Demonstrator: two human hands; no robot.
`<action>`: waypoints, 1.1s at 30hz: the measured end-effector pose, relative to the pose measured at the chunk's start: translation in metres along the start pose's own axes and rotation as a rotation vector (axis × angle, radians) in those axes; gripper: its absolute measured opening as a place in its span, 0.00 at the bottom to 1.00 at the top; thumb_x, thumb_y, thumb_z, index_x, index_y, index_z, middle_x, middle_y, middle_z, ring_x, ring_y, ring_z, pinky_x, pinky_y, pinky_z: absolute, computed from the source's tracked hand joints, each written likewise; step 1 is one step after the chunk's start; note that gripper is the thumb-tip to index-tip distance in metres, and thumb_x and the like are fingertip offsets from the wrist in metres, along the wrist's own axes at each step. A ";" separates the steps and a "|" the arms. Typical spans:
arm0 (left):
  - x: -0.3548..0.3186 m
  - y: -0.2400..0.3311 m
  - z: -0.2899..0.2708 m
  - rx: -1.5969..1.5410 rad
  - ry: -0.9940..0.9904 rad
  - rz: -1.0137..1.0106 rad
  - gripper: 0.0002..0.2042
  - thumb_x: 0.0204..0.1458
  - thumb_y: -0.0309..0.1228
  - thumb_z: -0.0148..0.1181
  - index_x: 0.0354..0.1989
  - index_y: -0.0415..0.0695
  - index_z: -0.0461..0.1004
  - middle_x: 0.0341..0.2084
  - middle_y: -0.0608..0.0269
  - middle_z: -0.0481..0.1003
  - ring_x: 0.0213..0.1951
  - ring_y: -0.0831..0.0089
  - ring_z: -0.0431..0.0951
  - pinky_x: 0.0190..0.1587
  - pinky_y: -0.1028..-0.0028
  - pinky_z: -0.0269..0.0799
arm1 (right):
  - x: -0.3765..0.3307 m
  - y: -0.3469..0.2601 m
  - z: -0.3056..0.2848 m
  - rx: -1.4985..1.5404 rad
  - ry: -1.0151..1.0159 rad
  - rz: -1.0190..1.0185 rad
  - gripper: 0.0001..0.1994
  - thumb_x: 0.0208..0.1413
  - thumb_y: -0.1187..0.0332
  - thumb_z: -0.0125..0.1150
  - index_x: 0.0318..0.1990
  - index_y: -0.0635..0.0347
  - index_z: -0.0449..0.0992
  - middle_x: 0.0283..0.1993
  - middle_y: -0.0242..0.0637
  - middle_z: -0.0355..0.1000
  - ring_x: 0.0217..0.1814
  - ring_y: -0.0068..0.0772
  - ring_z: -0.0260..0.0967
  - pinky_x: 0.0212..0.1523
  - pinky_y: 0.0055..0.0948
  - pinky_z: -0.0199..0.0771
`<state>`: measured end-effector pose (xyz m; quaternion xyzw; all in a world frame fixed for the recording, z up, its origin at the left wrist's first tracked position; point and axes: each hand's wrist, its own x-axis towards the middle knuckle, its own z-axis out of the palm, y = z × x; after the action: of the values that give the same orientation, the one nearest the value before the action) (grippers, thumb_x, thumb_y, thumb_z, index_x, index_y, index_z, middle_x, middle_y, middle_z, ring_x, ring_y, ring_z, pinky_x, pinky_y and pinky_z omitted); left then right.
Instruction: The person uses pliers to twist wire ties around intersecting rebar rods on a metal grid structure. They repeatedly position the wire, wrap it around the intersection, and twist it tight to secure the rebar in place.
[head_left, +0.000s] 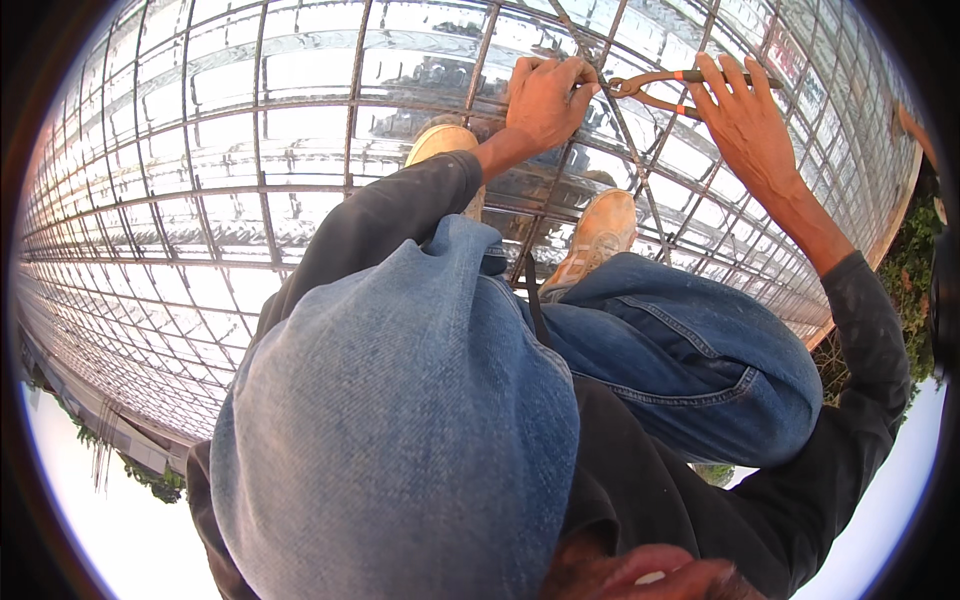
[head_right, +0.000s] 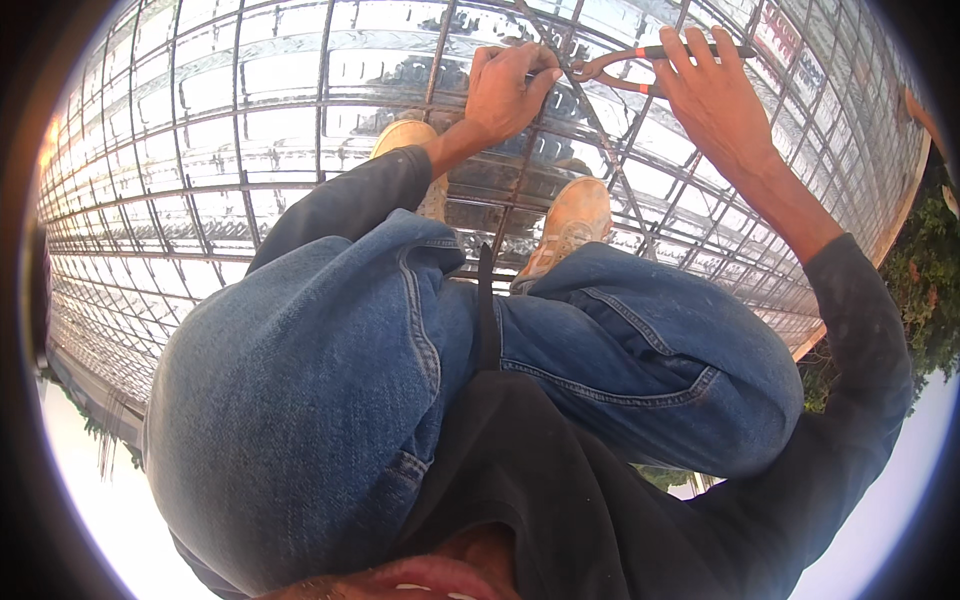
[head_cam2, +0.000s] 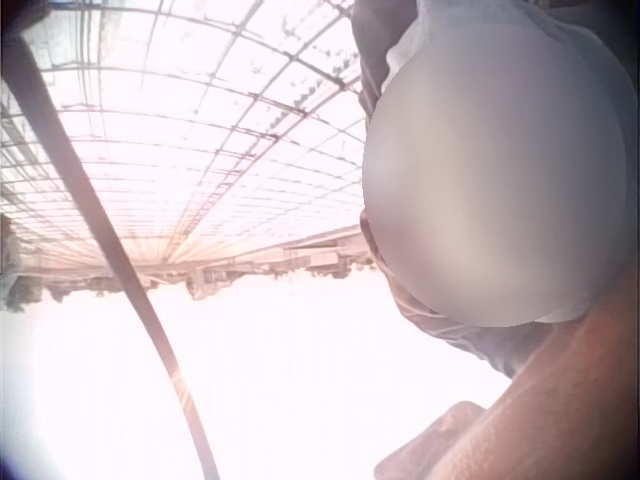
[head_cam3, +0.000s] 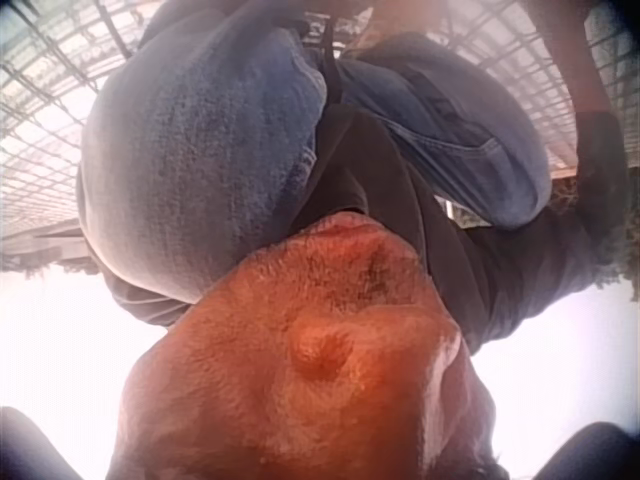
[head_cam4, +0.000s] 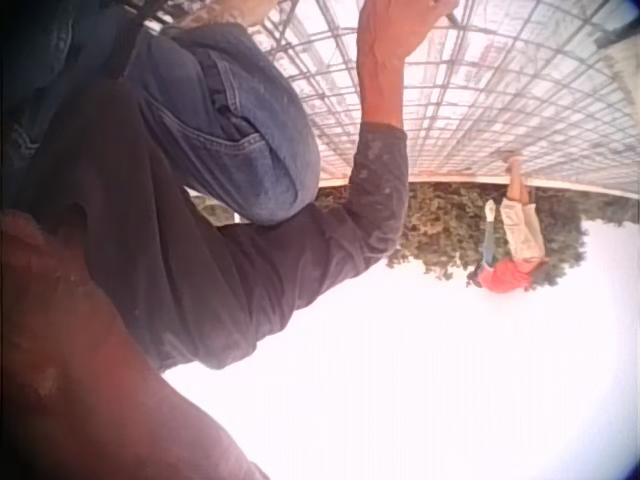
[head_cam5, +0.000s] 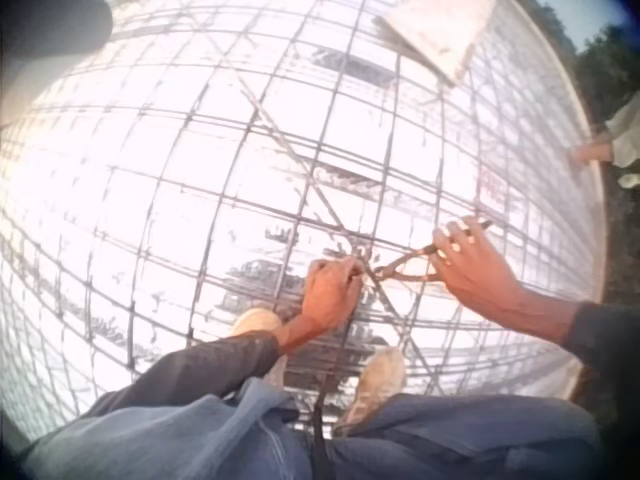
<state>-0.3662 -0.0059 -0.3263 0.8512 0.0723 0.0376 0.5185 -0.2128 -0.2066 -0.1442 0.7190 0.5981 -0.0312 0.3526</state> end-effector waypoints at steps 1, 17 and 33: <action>0.000 0.000 -0.001 0.003 -0.006 0.000 0.07 0.64 0.38 0.65 0.43 0.50 0.80 0.38 0.69 0.86 0.43 0.67 0.82 0.57 0.62 0.60 | 0.001 -0.006 -0.008 -0.044 -0.071 -0.004 0.23 0.64 0.64 0.63 0.65 0.55 0.75 0.74 0.40 0.64 0.77 0.43 0.59 0.78 0.53 0.55; 0.001 0.001 0.000 -0.035 0.056 0.017 0.06 0.66 0.34 0.62 0.45 0.48 0.77 0.34 0.66 0.86 0.40 0.66 0.82 0.56 0.61 0.60 | 0.037 0.039 -0.001 0.282 -0.224 -0.145 0.14 0.66 0.71 0.63 0.57 0.57 0.72 0.42 0.40 0.78 0.43 0.42 0.82 0.43 0.42 0.82; -0.001 0.001 -0.001 -0.065 0.053 -0.006 0.07 0.66 0.33 0.60 0.47 0.46 0.73 0.32 0.66 0.84 0.40 0.62 0.81 0.54 0.61 0.60 | 0.015 0.026 0.049 0.676 -0.342 0.055 0.06 0.70 0.66 0.57 0.50 0.52 0.75 0.37 0.43 0.80 0.44 0.50 0.81 0.43 0.51 0.78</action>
<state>-0.3666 -0.0061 -0.3249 0.8323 0.0872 0.0608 0.5441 -0.1667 -0.2219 -0.1757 0.7950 0.4670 -0.3369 0.1909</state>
